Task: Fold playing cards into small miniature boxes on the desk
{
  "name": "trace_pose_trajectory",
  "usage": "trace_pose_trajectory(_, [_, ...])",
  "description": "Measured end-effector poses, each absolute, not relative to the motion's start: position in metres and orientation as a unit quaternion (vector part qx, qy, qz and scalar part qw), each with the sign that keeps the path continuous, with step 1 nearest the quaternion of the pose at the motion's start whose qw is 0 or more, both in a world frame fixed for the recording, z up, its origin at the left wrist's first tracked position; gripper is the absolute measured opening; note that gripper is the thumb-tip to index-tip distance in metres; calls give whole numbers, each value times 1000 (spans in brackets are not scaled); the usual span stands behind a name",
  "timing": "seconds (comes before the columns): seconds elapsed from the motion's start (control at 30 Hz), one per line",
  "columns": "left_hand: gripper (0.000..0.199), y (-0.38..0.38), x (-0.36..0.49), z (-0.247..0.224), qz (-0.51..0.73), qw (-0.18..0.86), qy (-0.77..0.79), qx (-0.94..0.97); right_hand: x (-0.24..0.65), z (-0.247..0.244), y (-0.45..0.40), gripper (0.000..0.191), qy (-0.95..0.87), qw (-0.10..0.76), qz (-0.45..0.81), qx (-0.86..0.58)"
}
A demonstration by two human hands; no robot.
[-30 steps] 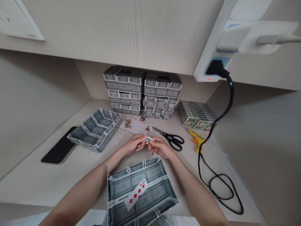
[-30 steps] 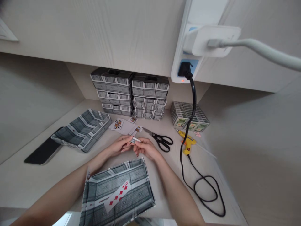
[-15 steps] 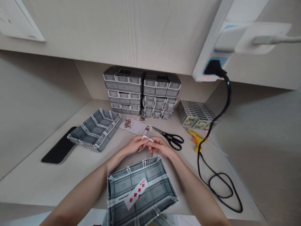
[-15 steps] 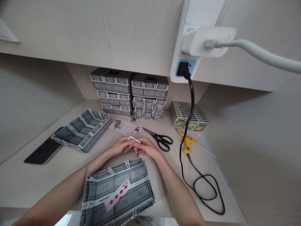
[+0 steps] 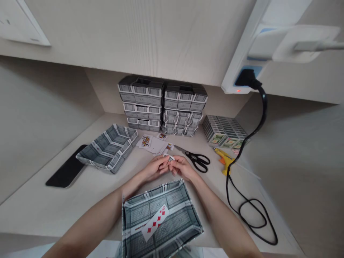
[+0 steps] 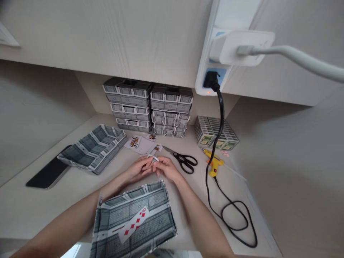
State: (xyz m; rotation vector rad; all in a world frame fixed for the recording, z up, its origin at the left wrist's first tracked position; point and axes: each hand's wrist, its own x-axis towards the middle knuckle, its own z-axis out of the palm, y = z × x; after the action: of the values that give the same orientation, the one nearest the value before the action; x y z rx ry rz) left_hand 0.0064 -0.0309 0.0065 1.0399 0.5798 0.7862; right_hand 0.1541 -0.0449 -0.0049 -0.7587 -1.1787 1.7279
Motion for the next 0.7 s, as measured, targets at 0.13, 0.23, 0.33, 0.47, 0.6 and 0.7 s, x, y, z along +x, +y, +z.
trace_pose_trajectory(0.13, [33, -25, 4, 8, 360, 665, 342, 558, 155, -6, -45, 23, -487, 420, 699, -312])
trace_pose_trajectory(0.23, [31, -22, -1, 10, 327, 639, 345, 605, 157, -5, -46, 26, -498, 390, 707, -316])
trace_pose_trajectory(0.33, [33, -21, -6, 12, 285, 660, 318, 619, 159, -2, -47, 26, -503, 367, 716, -315])
trace_pose_trajectory(0.47, [35, -21, -10, 13, 246, 688, 293, 616, 161, 0, -47, 24, -503, 354, 721, -318])
trace_pose_trajectory(0.6, [31, -24, -8, 11, 265, 729, 263, 573, 163, -2, -46, 24, -497, 354, 726, -318])
trace_pose_trajectory(0.7, [28, -27, -5, 10, 283, 768, 233, 525, 162, -5, -46, 24, -486, 365, 731, -311])
